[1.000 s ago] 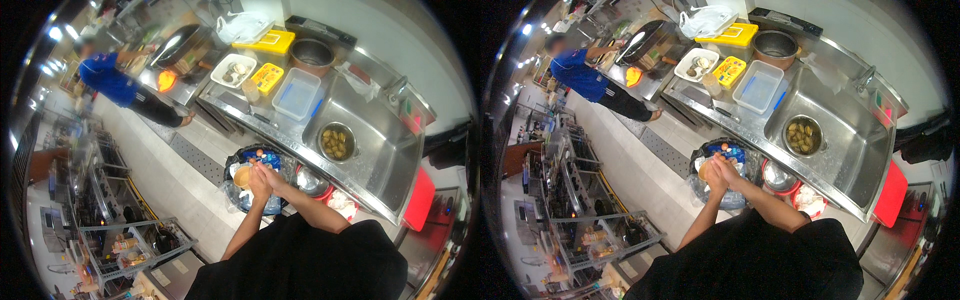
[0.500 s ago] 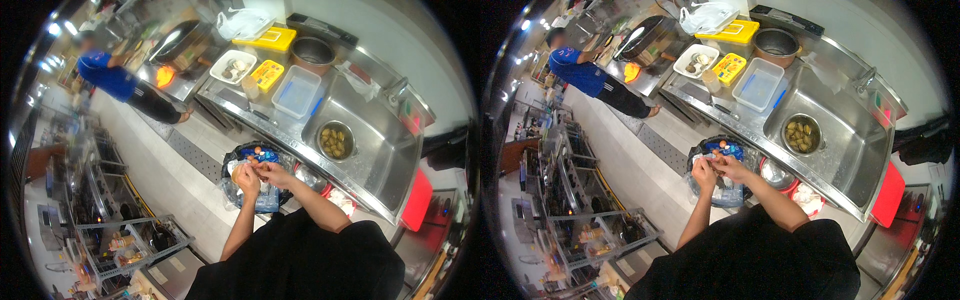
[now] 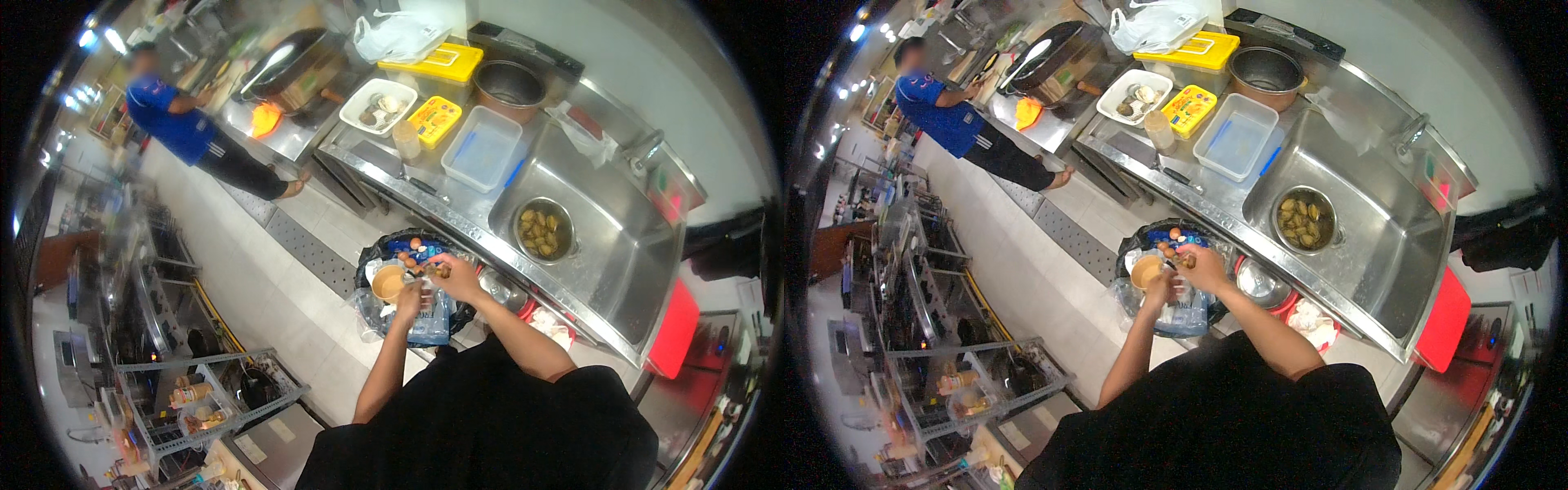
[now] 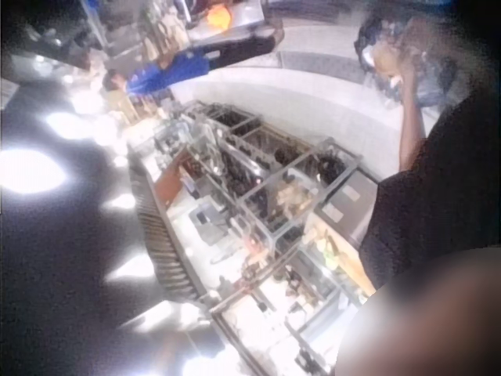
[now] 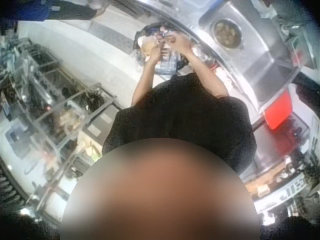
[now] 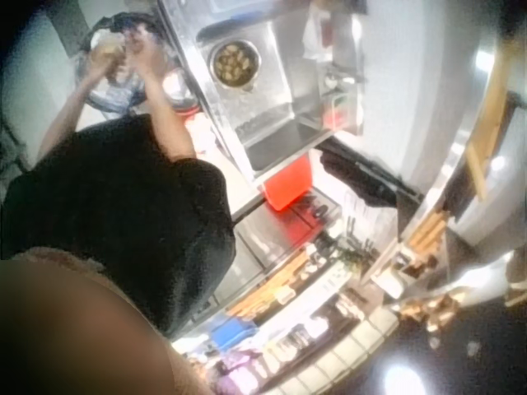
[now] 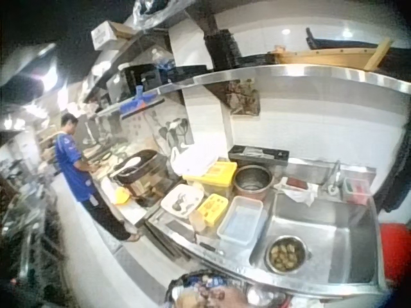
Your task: The person retrieves a plastic container and proceeds to peel potatoes by hand. They wash the potatoes in a sink, peel the skins off one by one, and place the peeled potatoes into the container while discarding the skins into a trash bin.
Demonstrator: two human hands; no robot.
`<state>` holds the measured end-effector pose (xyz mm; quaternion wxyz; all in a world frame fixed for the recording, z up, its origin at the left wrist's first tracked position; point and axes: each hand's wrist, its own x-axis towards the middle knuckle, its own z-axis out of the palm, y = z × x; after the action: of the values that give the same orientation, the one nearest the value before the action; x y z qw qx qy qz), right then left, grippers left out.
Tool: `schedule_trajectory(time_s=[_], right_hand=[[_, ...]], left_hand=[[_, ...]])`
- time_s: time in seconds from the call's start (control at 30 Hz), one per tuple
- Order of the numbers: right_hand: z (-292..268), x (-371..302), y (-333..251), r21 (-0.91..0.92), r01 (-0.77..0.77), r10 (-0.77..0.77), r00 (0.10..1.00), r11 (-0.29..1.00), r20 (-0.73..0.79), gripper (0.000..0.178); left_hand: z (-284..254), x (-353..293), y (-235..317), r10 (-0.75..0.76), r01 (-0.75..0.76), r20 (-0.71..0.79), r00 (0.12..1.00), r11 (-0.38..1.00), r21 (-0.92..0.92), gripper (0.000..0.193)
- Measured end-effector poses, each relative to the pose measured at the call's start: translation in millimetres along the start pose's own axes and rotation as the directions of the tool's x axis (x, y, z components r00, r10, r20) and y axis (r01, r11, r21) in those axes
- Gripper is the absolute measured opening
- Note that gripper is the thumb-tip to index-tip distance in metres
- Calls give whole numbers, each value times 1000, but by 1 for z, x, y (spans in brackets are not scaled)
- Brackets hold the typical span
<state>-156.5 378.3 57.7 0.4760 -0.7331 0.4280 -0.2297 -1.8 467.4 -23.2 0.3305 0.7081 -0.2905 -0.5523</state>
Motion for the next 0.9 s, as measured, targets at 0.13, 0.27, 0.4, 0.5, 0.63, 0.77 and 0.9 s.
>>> schedule_trajectory(time_s=[0.13, 0.27, 0.4, 0.5, 0.63, 0.77, 0.9], right_hand=[[8, -8, -15, 27, 34, -32, 996, 999, -78, 38], [19, -9, -14, 61, 88, -75, 978, 994, -194, 34], [25, -4, -2, -176, 211, -246, 947, 962, -209, 26], [34, -2, 6, 66, 130, -114, 973, 989, -202, 20], [39, -3, -1, 208, 57, -42, 997, 977, -72, 18], [32, 5, 5, 229, -71, 63, 997, 971, 44, 19], [23, 16, 14, 291, -129, 99, 988, 948, 115, 18]], left_hand=[[29, -29, 36, 111, 146, 240, 964, 534, -833, 39], [21, -26, 40, 111, 53, 131, 985, 528, -848, 36], [21, -25, 41, 196, -70, 46, 980, 544, -836, 39], [26, -44, 55, 45, 5, 32, 998, 505, -863, 38], [25, -30, 30, 163, -173, -89, 983, 630, -757, 33], [7, -17, 8, 180, -227, -138, 974, 800, -555, 36], [-7, -23, 23, 85, -189, -204, 975, 796, -575, 32]])
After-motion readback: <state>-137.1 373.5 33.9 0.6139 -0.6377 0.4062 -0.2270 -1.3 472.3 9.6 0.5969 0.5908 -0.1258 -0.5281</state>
